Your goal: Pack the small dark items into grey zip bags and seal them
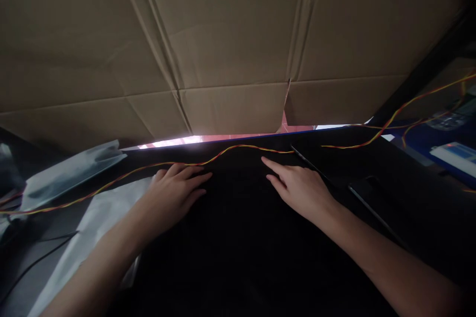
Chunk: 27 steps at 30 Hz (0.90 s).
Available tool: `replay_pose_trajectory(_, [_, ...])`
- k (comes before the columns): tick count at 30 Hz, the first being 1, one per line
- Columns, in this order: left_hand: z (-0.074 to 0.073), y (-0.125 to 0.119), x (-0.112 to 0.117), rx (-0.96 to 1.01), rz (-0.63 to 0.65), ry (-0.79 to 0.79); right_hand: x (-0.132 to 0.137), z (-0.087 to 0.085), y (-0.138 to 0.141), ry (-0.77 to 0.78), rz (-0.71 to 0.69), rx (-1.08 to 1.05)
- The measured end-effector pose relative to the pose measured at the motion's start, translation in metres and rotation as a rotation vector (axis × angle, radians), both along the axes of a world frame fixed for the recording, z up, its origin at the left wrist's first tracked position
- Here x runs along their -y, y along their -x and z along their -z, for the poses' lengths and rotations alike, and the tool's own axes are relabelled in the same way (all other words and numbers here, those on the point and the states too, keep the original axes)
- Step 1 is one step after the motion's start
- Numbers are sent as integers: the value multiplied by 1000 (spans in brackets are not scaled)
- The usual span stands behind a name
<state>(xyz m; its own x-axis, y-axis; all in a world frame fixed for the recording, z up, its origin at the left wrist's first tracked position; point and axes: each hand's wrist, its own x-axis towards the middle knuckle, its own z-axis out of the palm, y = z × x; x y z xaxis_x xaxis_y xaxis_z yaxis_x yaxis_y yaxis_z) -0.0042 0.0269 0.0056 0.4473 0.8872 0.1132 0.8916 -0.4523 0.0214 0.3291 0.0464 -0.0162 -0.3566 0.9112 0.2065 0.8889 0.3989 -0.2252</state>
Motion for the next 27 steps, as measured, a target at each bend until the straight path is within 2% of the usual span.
replay_pose_trajectory(3, [-3,-1,0,29,2,-36,-2,-2,-2,-93,-68,-127])
replay_pose_trajectory(7, [-11,-11,2,67,78,-97,1,-6,-2,-23,-286,-191])
replay_pose_trajectory(11, [-11,-26,10,140,202,-31,5,-11,1,-14,-393,-205])
replay_pose_trajectory(15, [5,-27,13,106,195,43,6,-7,1,-56,-327,-128])
replay_pose_trajectory(18, [13,-21,10,83,163,105,4,-1,-2,60,-260,-66])
replay_pose_trajectory(20, [12,-18,8,78,153,135,3,1,-4,114,-258,-58])
replay_pose_trajectory(27, [5,-19,8,36,117,146,3,-1,-5,114,-259,-58])
